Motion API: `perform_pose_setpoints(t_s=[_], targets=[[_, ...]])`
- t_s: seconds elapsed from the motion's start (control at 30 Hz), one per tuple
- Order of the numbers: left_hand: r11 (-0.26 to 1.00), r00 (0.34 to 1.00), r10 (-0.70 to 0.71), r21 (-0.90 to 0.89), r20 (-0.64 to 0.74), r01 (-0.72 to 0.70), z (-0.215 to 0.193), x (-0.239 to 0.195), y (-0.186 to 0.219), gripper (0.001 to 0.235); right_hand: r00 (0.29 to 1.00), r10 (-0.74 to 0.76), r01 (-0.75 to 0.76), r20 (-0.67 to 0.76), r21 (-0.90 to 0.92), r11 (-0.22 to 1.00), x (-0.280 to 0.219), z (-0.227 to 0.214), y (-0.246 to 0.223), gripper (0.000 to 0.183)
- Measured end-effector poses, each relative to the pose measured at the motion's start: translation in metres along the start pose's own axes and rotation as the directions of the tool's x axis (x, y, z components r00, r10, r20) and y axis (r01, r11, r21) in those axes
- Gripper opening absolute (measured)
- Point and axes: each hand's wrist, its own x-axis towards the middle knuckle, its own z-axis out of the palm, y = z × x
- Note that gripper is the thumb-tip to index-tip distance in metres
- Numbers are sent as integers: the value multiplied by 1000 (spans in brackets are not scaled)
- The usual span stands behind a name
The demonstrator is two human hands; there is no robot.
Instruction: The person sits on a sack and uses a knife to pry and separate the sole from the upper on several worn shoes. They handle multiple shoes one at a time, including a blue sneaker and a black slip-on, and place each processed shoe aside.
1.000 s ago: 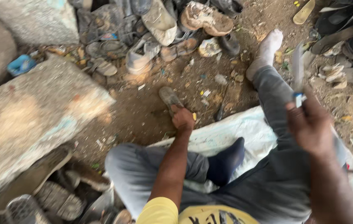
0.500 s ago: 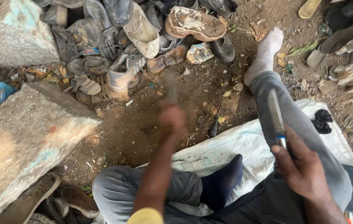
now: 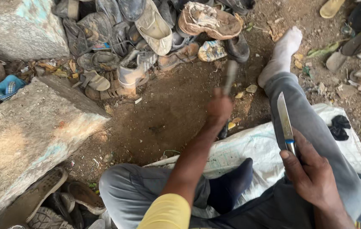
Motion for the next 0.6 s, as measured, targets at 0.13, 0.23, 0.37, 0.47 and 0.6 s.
perform_pose_setpoints(t_s=[0.13,0.23,0.37,0.47,0.6], targets=[[967,902,121,254,-414,-13,-53,-29,-76,50,1000,-4,5,-20,34,999,-2,-6,-6,57],[965,878,-74,188,-473,183,-86,-66,-141,60,1000,21,-22,12,78,997,-8,-4,-15,57],[962,943,68,273,-327,25,-38,-51,-114,65,996,-80,79,29,23,997,-8,11,-20,57],[961,947,148,267,-284,-71,-28,-49,-72,69,926,-376,376,-25,-14,927,4,30,6,44],[972,911,113,234,-397,-19,-81,-84,-74,52,999,-1,13,51,-238,971,54,92,100,36]])
